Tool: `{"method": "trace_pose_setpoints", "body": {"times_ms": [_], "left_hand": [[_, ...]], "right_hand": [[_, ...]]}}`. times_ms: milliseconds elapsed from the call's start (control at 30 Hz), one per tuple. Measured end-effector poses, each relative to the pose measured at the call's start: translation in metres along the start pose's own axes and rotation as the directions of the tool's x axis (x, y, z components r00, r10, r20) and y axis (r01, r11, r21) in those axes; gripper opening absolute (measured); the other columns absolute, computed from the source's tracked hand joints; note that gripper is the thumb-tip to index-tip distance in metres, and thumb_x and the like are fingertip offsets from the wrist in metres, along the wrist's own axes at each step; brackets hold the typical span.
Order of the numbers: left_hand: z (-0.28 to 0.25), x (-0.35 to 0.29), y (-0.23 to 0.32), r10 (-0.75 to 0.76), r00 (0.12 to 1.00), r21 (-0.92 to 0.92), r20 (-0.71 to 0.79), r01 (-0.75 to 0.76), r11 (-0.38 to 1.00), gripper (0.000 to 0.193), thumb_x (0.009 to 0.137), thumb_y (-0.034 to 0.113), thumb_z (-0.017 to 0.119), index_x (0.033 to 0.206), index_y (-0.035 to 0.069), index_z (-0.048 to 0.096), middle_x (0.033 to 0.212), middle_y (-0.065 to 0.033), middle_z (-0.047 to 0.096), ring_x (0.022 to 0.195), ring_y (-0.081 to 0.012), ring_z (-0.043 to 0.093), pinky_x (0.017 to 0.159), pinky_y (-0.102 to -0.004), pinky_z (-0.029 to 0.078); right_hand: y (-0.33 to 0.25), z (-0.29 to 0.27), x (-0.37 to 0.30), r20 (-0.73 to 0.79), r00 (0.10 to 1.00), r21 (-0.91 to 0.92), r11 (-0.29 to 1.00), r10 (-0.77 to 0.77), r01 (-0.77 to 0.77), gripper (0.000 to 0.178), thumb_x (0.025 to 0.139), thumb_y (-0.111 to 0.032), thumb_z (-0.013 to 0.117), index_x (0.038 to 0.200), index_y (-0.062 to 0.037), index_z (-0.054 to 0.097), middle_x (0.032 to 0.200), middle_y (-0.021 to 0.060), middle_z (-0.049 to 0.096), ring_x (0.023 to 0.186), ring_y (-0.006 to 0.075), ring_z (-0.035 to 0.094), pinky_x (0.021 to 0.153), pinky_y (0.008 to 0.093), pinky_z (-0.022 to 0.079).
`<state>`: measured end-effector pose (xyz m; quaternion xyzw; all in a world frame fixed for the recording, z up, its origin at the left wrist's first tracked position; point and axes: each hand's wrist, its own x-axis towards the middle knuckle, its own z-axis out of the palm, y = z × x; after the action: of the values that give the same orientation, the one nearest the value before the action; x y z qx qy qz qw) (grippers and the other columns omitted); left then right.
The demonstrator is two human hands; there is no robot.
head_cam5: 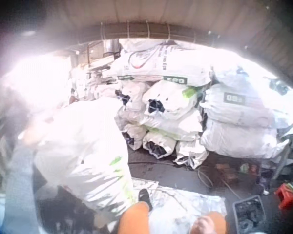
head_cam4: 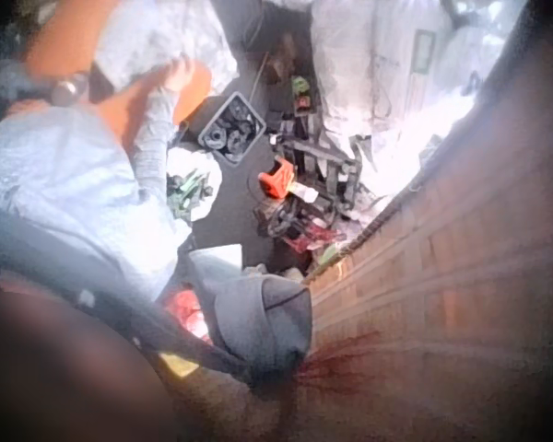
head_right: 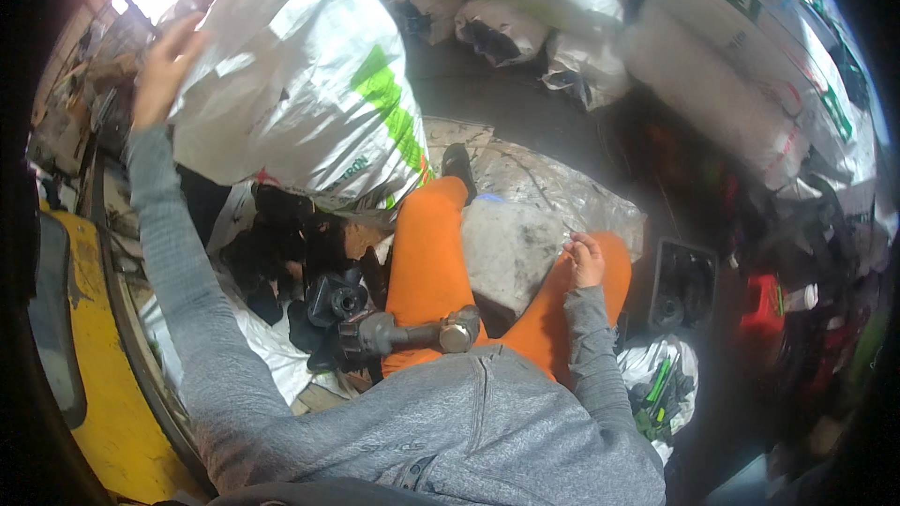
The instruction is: The person sits on the floor and uses a cordless drill to fasten screws into a black plastic mechanical part. They repeatedly pick up screws from a tray, insert them into the part, and tighten them with the drill.
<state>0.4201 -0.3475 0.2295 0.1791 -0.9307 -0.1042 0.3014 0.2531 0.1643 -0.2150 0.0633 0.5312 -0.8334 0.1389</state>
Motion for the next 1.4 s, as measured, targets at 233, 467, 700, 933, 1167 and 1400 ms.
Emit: {"method": "trace_pose_setpoints", "body": {"times_ms": [233,467,700,933,1167,1400], "left_hand": [[0.196,0.042,-0.083,-0.269,0.846,0.35,0.459,0.106,0.931,0.055,0.086,0.036,0.062,0.129,0.005,0.05,0.13,-0.0151,0.053,0.119,-0.0253,0.051,0.098,-0.0363,0.04],[0.198,0.073,-0.12,-0.104,0.885,0.263,0.454,-0.021,0.965,0.048,0.087,0.032,0.06,0.125,0.003,0.054,0.125,-0.0143,0.056,0.114,-0.0246,0.053,0.097,-0.0354,0.041],[0.234,0.109,-0.122,-0.03,0.931,0.267,0.363,-0.074,0.961,0.041,0.089,0.029,0.058,0.12,0.002,0.057,0.119,-0.0135,0.058,0.11,-0.0239,0.055,0.095,-0.0345,0.042],[0.233,0.057,-0.109,-0.017,1.0,0.248,0.007,0.015,0.969,0.036,0.09,0.025,0.056,0.116,0.0,0.06,0.113,-0.0127,0.061,0.105,-0.0232,0.057,0.094,-0.0336,0.043],[0.294,-0.054,-0.002,0.154,0.988,-0.373,0.023,-0.134,0.918,0.031,0.091,0.021,0.055,0.111,-0.001,0.064,0.108,-0.0118,0.064,0.101,-0.0225,0.059,0.092,-0.0327,0.044],[0.483,-0.196,0.101,-0.062,0.414,-0.373,0.908,0.869,0.325,0.039,0.089,0.031,0.065,0.105,-0.005,0.065,0.095,-0.0064,0.066,0.081,-0.0136,0.06,0.077,-0.0273,0.048]], "right_hand": [[-0.013,-0.012,-0.023,-0.005,0.999,0.225,0.973,0.052,-0.049,0.018,0.091,-0.012,0.057,0.108,-0.0072,0.057,0.098,0.0055,0.063,0.081,0.0143,0.062,0.064,0.0275,0.053],[-0.014,-0.01,-0.008,-0.035,0.999,0.188,0.982,0.036,-0.029,0.018,0.089,-0.01,0.057,0.106,-0.0021,0.057,0.087,0.0062,0.061,0.072,0.0136,0.058,0.059,0.0248,0.045],[-0.024,-0.013,-0.016,-0.13,0.991,0.288,0.956,-0.019,0.056,0.018,0.091,-0.019,0.059,0.103,-0.0045,0.059,0.087,0.006,0.065,0.067,0.0117,0.061,0.052,0.0253,0.05],[-0.066,-0.167,-0.018,-0.505,0.741,-0.551,0.826,-0.443,0.118,0.018,0.086,-0.022,0.062,0.099,-0.011,0.068,0.088,0.0061,0.069,0.079,0.0173,0.064,0.075,0.0306,0.051],[-0.086,-0.238,0.033,-0.034,0.729,-0.989,-0.082,-0.683,-0.123,0.04,0.074,-0.015,0.068,0.112,-0.0285,0.065,0.124,0.0037,0.052,0.123,0.0311,0.04,0.099,0.0464,0.037],[-0.105,-0.249,0.096,0.058,0.987,-0.73,-0.681,-0.149,-0.06,0.031,0.091,-0.024,0.046,0.11,-0.0161,0.069,0.148,0.0055,0.033,0.143,0.0342,0.012,0.109,0.0522,0.023]]}}
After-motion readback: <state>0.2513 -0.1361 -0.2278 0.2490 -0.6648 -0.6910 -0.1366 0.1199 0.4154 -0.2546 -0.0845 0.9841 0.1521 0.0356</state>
